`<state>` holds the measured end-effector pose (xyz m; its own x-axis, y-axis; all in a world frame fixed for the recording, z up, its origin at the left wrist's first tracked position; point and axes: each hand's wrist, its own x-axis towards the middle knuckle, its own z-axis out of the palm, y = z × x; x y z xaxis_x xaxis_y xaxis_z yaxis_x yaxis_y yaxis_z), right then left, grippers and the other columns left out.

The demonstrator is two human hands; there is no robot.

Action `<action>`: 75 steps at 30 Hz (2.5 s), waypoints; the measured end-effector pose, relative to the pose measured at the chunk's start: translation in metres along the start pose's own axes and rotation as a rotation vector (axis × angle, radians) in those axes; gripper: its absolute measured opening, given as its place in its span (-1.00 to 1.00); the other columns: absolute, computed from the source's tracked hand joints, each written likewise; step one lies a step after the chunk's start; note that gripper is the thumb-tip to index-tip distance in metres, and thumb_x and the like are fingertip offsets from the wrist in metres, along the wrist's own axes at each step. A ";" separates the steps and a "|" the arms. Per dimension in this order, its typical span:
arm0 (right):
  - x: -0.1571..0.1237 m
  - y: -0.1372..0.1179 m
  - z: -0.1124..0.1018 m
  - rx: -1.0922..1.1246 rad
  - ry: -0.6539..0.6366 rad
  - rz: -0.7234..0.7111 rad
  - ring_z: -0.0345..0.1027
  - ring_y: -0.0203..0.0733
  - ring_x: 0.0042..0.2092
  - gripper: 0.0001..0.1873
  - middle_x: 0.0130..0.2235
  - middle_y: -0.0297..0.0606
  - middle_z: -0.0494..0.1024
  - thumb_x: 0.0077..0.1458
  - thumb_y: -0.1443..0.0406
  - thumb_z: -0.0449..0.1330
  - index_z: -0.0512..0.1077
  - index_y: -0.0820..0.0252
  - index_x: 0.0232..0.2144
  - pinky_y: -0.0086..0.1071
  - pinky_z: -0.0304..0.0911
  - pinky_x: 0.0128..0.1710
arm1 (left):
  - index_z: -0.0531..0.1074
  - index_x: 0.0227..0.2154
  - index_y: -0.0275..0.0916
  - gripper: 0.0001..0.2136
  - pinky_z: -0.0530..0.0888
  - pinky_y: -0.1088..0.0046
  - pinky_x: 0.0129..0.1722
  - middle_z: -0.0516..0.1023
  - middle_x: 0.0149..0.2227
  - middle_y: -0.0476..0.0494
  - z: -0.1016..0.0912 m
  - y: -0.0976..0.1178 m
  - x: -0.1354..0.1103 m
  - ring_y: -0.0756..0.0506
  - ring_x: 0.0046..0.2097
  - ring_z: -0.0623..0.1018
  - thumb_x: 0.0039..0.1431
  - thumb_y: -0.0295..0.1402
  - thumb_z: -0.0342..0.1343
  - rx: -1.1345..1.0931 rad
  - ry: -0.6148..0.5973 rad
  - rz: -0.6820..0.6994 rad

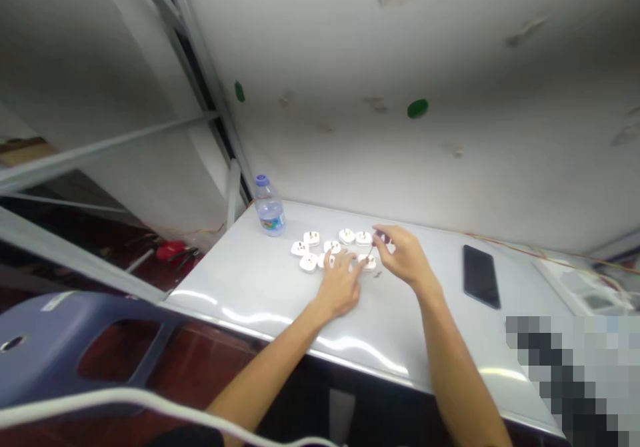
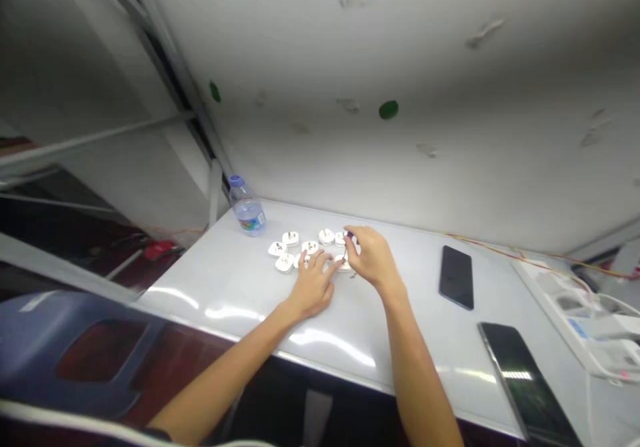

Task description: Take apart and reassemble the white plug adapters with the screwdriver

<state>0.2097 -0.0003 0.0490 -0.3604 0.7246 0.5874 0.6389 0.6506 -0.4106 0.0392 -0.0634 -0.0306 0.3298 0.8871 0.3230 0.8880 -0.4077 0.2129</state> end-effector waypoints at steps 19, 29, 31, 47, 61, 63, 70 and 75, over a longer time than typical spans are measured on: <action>0.000 0.005 -0.007 0.004 0.065 0.014 0.44 -0.11 -0.32 -0.72 -0.29 -0.15 0.63 0.21 0.26 0.09 0.50 0.21 -0.09 -0.20 0.39 -0.22 | 0.27 0.21 -0.07 -0.47 -0.09 -0.19 0.32 0.34 0.16 -0.22 -0.001 0.001 0.000 -0.33 0.30 0.18 0.14 -0.41 0.06 -0.005 -0.010 -0.004; -0.002 0.005 -0.005 0.010 0.026 0.018 0.44 -0.11 -0.32 -0.70 -0.30 -0.16 0.62 0.22 0.25 0.08 0.50 0.20 -0.08 -0.21 0.38 -0.22 | 0.26 0.21 -0.07 -0.46 -0.12 -0.19 0.32 0.33 0.17 -0.21 0.001 0.001 0.000 -0.31 0.31 0.16 0.13 -0.41 0.05 -0.005 -0.009 -0.005; -0.002 0.004 -0.005 0.011 0.024 0.020 0.44 -0.10 -0.31 -0.70 -0.29 -0.15 0.62 0.22 0.25 0.08 0.50 0.19 -0.08 -0.21 0.38 -0.22 | 0.26 0.21 -0.06 -0.47 -0.11 -0.19 0.32 0.33 0.17 -0.21 0.001 0.000 0.000 -0.31 0.31 0.17 0.14 -0.40 0.04 -0.006 -0.011 -0.006; -0.002 0.005 -0.005 -0.007 0.033 0.009 0.45 -0.11 -0.30 -0.72 -0.28 -0.17 0.62 0.22 0.27 0.08 0.50 0.18 -0.08 -0.21 0.39 -0.20 | 0.25 0.21 -0.07 -0.46 -0.09 -0.18 0.32 0.33 0.17 -0.21 0.001 0.001 0.000 -0.31 0.31 0.17 0.13 -0.41 0.04 -0.004 -0.001 -0.005; -0.003 0.004 -0.004 0.023 0.021 0.028 0.45 -0.10 -0.30 -0.72 -0.28 -0.15 0.63 0.21 0.28 0.09 0.50 0.20 -0.08 -0.22 0.38 -0.20 | 0.27 0.21 -0.10 -0.47 -0.10 -0.17 0.32 0.34 0.16 -0.22 -0.002 0.003 0.000 -0.32 0.30 0.17 0.14 -0.42 0.03 -0.016 -0.004 -0.010; -0.003 0.004 -0.004 0.021 0.013 0.029 0.45 -0.11 -0.30 -0.72 -0.27 -0.14 0.62 0.21 0.28 0.09 0.50 0.22 -0.08 -0.22 0.38 -0.20 | 0.26 0.21 -0.12 -0.47 -0.10 -0.17 0.32 0.35 0.16 -0.22 -0.003 0.003 0.000 -0.33 0.31 0.17 0.14 -0.42 0.03 -0.016 -0.002 -0.004; -0.003 0.005 -0.001 0.027 0.011 0.025 0.44 -0.10 -0.30 -0.71 -0.28 -0.15 0.63 0.21 0.27 0.10 0.50 0.24 -0.09 -0.21 0.38 -0.21 | 0.24 0.22 -0.11 -0.45 -0.10 -0.17 0.32 0.35 0.16 -0.24 -0.001 0.002 0.000 -0.31 0.30 0.18 0.12 -0.43 0.02 -0.027 0.006 -0.015; -0.003 0.007 -0.003 0.028 0.052 0.016 0.44 -0.11 -0.31 -0.71 -0.28 -0.15 0.63 0.21 0.27 0.09 0.50 0.23 -0.09 -0.22 0.38 -0.21 | 0.25 0.21 -0.06 -0.45 -0.10 -0.18 0.31 0.34 0.16 -0.20 0.000 0.001 0.000 -0.31 0.30 0.16 0.12 -0.42 0.04 -0.016 -0.005 -0.007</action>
<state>0.2175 0.0010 0.0467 -0.3143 0.7223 0.6160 0.6247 0.6460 -0.4388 0.0399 -0.0638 -0.0301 0.3248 0.8910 0.3171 0.8853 -0.4044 0.2296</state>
